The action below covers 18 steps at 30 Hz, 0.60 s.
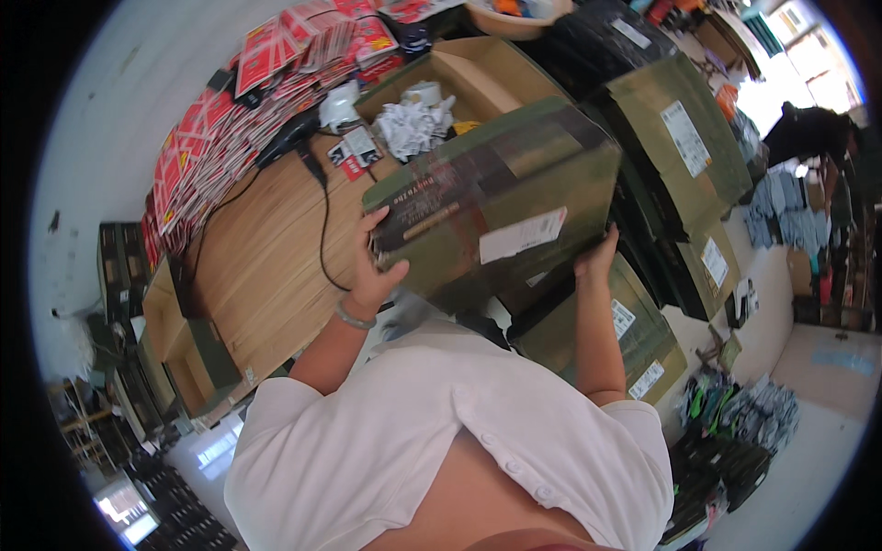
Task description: The person packs items into green shoe boxes, places tissue paper and a red card inside, closes the boxes, and uses a handheld heat gun to apply heat to the labels. They then stack the finished boxes on the table.
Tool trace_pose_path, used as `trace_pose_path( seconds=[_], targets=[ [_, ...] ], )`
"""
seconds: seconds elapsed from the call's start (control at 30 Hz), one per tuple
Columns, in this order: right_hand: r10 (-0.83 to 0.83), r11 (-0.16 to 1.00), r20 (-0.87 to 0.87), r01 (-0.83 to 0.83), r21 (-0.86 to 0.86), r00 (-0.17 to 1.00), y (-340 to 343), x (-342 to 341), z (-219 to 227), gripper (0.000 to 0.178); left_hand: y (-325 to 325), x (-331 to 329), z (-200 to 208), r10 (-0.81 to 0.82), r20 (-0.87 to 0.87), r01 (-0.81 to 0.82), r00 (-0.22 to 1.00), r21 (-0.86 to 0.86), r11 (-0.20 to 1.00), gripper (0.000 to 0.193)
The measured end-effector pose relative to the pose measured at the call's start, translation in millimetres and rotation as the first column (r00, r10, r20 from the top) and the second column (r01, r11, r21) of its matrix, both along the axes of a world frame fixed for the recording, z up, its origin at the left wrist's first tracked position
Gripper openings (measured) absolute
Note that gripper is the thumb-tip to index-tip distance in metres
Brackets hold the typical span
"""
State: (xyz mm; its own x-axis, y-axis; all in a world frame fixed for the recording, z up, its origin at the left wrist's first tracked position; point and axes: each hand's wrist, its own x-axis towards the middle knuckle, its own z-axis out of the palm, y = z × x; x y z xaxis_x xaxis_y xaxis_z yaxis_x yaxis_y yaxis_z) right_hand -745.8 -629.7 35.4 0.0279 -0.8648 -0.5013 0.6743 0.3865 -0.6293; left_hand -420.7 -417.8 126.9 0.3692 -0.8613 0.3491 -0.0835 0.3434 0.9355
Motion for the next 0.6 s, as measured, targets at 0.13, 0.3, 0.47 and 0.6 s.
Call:
trace_pose_path(
  seconds=[0.13,0.3,0.47,0.6],
  targets=[
    [-0.006,1.0,0.155,0.008,-0.014,0.988,42,85,25,0.044,76,56,26,0.04,0.335,0.021,0.941,-0.175,0.984,0.094],
    [0.236,0.957,0.205,-0.191,-0.217,0.95,102,194,14,0.042,191,110,36,0.192,0.392,-0.079,0.9,-0.286,0.955,0.092],
    [0.407,0.913,0.267,-0.398,-0.087,0.874,199,301,32,0.041,316,166,50,0.3,0.511,-0.187,0.806,-0.26,0.947,0.096],
    [0.535,0.836,0.305,-0.546,-0.056,0.788,264,356,32,0.042,398,207,58,0.327,0.715,-0.188,0.617,-0.27,0.944,0.088]
  ],
)
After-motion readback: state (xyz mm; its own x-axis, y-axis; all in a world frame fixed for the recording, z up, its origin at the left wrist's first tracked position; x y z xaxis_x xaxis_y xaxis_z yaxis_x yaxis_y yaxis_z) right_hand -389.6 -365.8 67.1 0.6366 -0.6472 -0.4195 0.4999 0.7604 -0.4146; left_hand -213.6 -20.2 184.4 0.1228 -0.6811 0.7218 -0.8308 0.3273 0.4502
